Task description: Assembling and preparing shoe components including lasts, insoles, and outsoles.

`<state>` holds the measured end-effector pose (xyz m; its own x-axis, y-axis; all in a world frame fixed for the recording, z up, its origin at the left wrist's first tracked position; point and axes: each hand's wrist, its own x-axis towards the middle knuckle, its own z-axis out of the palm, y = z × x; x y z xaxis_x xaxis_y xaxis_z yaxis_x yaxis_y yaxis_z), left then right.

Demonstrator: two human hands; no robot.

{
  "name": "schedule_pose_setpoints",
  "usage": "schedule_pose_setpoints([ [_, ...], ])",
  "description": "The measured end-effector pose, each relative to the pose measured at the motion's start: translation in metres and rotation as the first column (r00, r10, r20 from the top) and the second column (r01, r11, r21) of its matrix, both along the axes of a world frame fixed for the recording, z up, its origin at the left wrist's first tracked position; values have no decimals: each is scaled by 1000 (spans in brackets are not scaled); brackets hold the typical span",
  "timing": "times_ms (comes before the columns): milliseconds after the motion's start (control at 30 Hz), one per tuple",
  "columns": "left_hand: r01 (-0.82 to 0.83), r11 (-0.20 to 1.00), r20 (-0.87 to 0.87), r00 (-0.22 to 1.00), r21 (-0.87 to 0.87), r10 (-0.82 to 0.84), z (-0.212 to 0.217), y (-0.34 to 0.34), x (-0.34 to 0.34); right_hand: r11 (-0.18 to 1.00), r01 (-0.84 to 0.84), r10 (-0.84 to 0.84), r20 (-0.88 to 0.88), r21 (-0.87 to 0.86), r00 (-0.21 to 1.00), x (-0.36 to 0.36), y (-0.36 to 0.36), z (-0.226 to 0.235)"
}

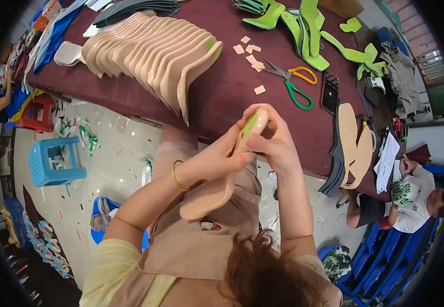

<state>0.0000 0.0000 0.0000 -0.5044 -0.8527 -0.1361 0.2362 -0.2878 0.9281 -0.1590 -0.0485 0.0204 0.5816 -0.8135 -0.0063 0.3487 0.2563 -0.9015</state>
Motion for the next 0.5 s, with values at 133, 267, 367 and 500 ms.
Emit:
schedule_pose_setpoints([
  [133, -75, 995, 220, 972, -59, 86, -5, 3, -3, 951, 220, -296, -431, -216, 853, 8, 9, -6],
  [267, -68, 961, -169, 979, 266, 116, 9, 1, -8, 925, 368, -381, -240, -97, 893, -4, 16, -3],
  [367, -25, 929, -271, 953, 370, 133, 7, 1, -18, 892, 425, -448, -416, -152, 792, -11, 16, -10],
  [500, -88, 947, -100, 987, 308, 125, 10, 0, -25, 456, 14, -835, -422, -890, 353, -13, 11, -17],
])
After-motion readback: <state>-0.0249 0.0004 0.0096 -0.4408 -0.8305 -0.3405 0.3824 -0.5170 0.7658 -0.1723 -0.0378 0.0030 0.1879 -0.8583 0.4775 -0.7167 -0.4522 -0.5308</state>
